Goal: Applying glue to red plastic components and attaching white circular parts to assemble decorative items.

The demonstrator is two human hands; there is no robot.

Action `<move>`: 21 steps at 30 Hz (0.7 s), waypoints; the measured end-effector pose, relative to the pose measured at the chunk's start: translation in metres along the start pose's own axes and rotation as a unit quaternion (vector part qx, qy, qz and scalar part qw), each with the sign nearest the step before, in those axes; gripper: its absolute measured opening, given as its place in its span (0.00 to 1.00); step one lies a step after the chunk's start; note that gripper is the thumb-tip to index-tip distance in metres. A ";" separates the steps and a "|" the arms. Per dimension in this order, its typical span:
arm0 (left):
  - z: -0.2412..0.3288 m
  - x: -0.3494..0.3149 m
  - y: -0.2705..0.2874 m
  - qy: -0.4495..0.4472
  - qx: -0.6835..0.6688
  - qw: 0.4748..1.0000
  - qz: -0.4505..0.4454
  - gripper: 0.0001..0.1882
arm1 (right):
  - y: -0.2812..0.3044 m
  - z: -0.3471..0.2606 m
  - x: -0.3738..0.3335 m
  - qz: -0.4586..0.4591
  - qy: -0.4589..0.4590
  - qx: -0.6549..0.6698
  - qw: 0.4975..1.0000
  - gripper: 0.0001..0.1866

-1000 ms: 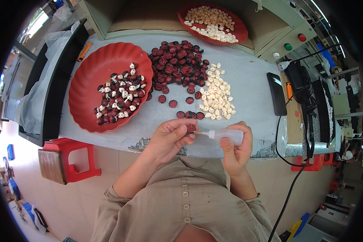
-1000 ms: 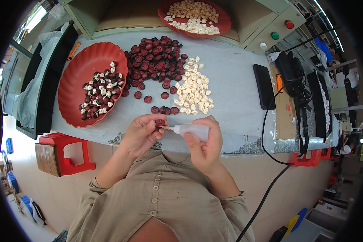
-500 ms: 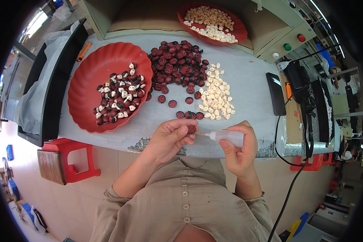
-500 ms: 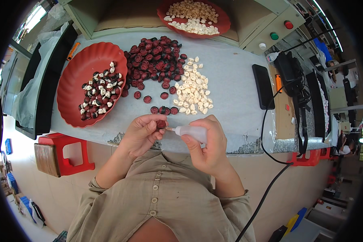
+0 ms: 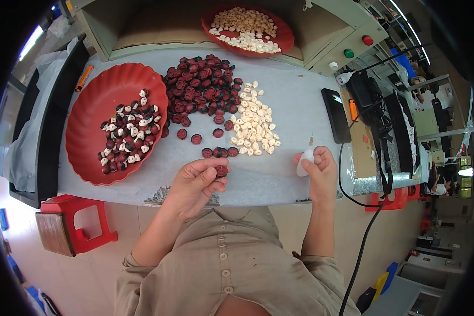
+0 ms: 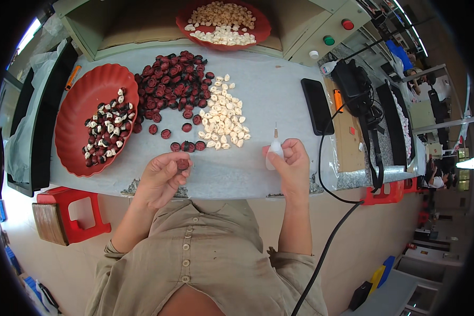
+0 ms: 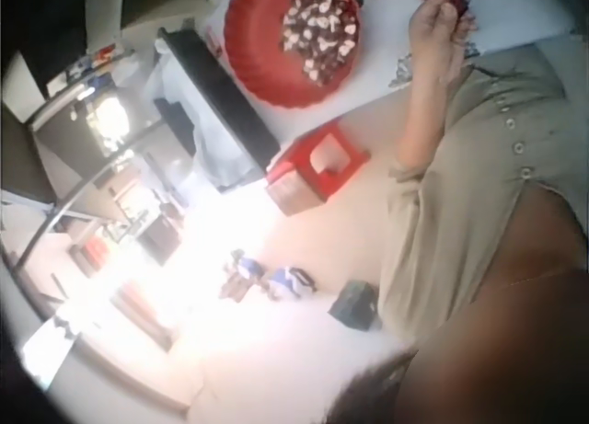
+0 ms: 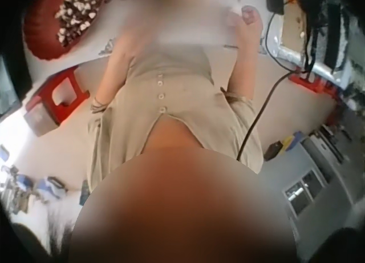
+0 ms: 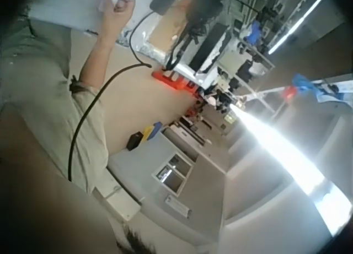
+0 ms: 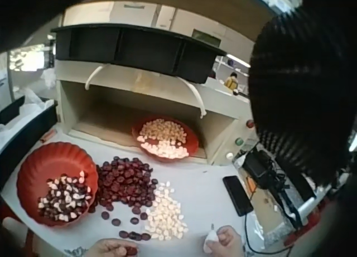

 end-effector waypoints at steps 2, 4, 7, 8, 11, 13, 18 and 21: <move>0.000 0.000 0.000 -0.002 0.000 1.000 -0.001 0.13 | -0.012 -0.001 0.001 -0.017 -0.001 -0.027 0.999 0.12; 0.001 0.000 -0.001 -0.006 0.000 1.000 -0.001 0.13 | -0.018 -0.002 0.010 -0.052 0.064 -0.147 0.986 0.07; -0.001 0.000 0.000 -0.001 0.006 1.000 0.003 0.13 | -0.038 -0.002 0.016 -0.060 0.054 -0.294 0.953 0.05; -0.001 0.000 0.000 -0.002 0.006 1.000 0.002 0.13 | -0.042 0.002 0.017 -0.060 0.053 -0.293 0.953 0.05; 0.000 0.000 -0.002 -0.003 0.006 1.000 -0.004 0.13 | -0.045 0.005 0.020 -0.045 0.080 -0.253 0.963 0.04; 0.000 0.000 -0.002 -0.002 0.007 1.000 -0.005 0.13 | -0.053 0.005 0.019 -0.056 0.110 -0.329 0.936 0.05; -0.001 -0.001 -0.003 0.000 0.010 1.000 -0.016 0.13 | -0.086 -0.012 0.011 -0.111 0.172 -0.397 0.895 0.07; 0.000 -0.001 -0.003 0.003 0.013 1.000 -0.015 0.13 | -0.106 -0.012 0.015 -0.193 0.173 -0.451 0.854 0.08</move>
Point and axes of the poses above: each hand's wrist, its own x-axis towards the middle knuckle, its own y-axis out of the back of the hand, z = x × y, the point moved 10 cm from there along x, towards the middle knuckle, and after that the axes turned 15 degrees about x, right-handed, at the moved point
